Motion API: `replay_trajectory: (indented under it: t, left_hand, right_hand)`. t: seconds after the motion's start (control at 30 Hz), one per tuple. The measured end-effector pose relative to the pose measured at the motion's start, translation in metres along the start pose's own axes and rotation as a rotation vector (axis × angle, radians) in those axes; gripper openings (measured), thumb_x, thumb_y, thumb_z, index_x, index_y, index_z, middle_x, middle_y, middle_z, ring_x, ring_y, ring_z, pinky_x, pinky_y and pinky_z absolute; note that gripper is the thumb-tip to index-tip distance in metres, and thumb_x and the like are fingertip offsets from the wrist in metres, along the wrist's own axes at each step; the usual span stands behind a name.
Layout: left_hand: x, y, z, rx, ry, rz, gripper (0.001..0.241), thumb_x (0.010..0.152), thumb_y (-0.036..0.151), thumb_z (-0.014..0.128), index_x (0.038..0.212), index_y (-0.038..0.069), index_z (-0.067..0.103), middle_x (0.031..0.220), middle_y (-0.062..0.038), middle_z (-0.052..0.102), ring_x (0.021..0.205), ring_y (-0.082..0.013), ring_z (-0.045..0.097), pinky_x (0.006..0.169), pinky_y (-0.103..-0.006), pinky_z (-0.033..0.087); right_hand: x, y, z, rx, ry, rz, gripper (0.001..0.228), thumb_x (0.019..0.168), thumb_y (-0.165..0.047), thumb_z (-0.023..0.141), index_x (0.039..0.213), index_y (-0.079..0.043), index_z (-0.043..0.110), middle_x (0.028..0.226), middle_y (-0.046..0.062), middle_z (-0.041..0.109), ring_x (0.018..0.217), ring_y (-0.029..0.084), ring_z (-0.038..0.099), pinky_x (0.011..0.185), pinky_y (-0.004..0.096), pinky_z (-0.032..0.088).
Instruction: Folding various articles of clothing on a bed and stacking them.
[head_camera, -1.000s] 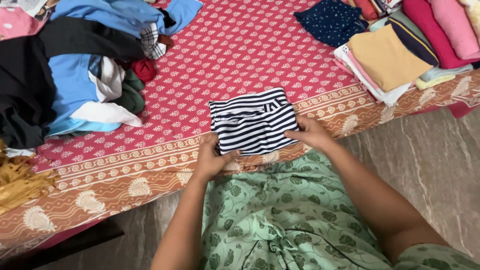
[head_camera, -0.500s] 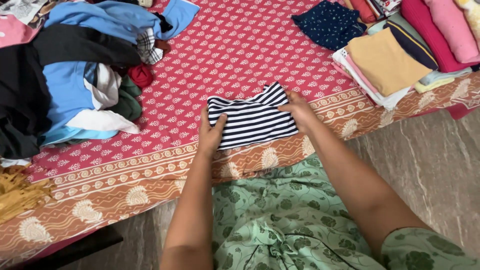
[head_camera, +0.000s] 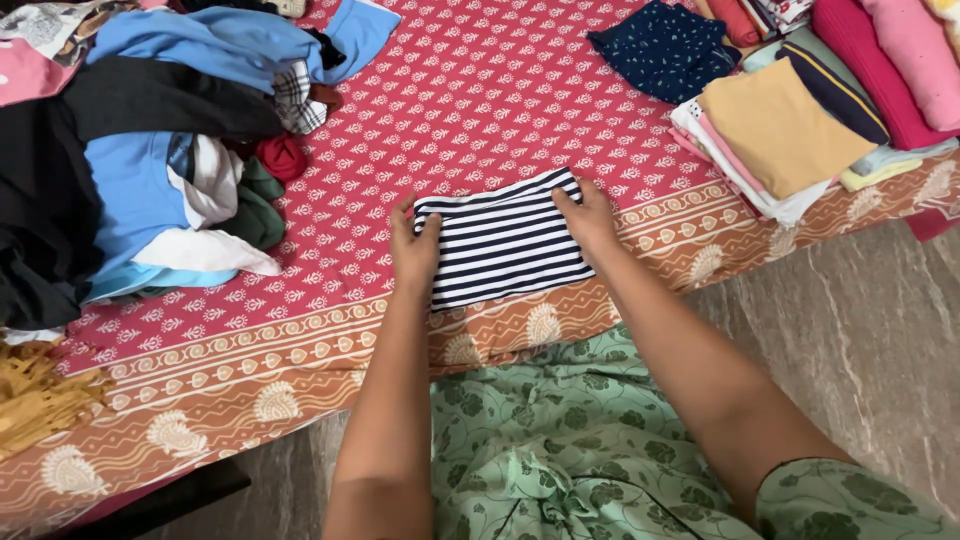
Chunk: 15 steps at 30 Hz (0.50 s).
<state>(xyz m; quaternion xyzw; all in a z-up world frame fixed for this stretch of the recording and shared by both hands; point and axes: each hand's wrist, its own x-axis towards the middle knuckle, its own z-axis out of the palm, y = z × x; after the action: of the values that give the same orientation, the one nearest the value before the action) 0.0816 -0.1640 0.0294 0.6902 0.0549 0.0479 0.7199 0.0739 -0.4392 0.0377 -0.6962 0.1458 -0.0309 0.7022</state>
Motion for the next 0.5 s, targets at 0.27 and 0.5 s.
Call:
replay_trajectory:
  t: [0.27,0.5]
  left_hand:
    - [0.037,-0.052,-0.007,0.345,0.239,-0.091,0.020,0.084,0.014,0.080,0.089,0.001,0.066,0.079,-0.005,0.070,0.071,-0.0118,0.062,0.068,-0.0291,0.052]
    - [0.068,-0.047,-0.010,0.115,0.177,-0.218,0.009,0.079,0.010,0.079,0.080,0.003,0.074,0.070,0.001,0.069,0.064,-0.0086,0.058,0.061,-0.0278,0.049]
  right_hand:
    - [-0.029,-0.022,0.013,-0.701,0.265,-0.093,0.041,0.095,-0.030,0.072,0.123,-0.004,0.059,0.105,0.019,0.071,0.100,0.038,0.067,0.089,0.045,0.051]
    - [-0.066,-0.015,0.075,-1.208,-0.181,-0.691,0.055,0.104,-0.045,0.051,0.152,-0.019,0.043,0.162,0.017,0.031,0.150,0.038,0.025,0.121,0.063,0.017]
